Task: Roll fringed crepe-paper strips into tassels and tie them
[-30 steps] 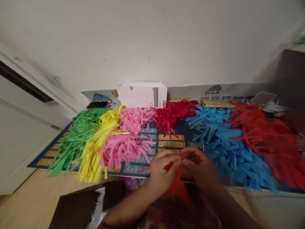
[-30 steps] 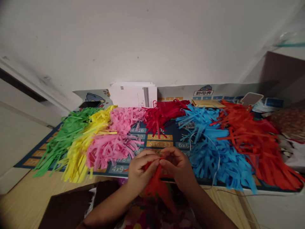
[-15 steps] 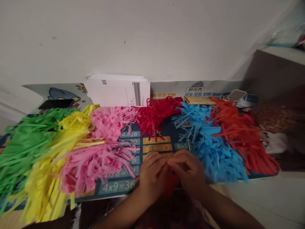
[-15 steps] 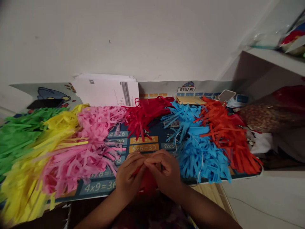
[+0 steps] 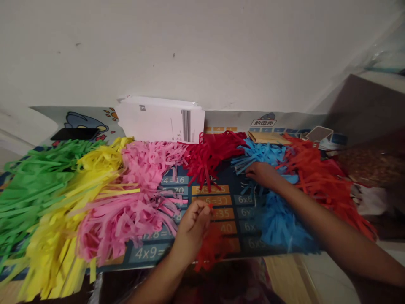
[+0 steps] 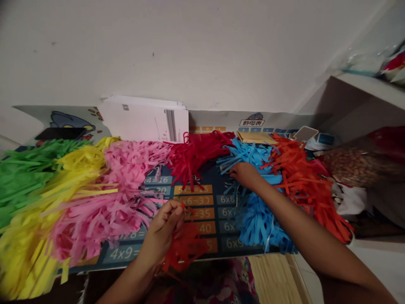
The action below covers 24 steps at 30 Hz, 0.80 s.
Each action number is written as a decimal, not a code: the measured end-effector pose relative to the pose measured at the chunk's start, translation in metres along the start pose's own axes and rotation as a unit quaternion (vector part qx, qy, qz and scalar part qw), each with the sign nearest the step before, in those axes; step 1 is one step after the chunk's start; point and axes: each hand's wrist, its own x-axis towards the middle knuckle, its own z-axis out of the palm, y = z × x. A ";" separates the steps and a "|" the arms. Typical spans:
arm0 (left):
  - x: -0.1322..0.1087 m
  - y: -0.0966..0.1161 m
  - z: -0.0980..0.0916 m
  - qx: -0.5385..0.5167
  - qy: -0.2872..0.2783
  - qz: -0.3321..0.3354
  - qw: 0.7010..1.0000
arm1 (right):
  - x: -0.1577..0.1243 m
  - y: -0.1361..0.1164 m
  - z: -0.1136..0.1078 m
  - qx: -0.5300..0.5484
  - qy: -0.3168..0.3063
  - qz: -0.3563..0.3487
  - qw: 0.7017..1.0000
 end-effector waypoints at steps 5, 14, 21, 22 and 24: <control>0.003 -0.004 0.002 0.039 -0.019 -0.003 0.999 | -0.011 -0.005 0.007 -0.031 -0.006 0.004 0.999; -0.004 -0.007 0.011 0.087 -0.032 0.050 0.994 | -0.049 -0.013 -0.017 0.036 0.110 0.002 0.993; -0.008 -0.007 0.026 0.079 -0.049 0.075 0.993 | -0.120 -0.085 0.017 0.519 0.190 -0.057 0.831; -0.009 -0.007 0.026 0.085 -0.051 0.079 0.992 | -0.123 -0.092 0.026 0.565 0.187 -0.036 0.802; -0.012 -0.007 0.026 0.105 -0.048 0.086 0.990 | -0.125 -0.102 0.042 0.640 0.185 -0.004 0.746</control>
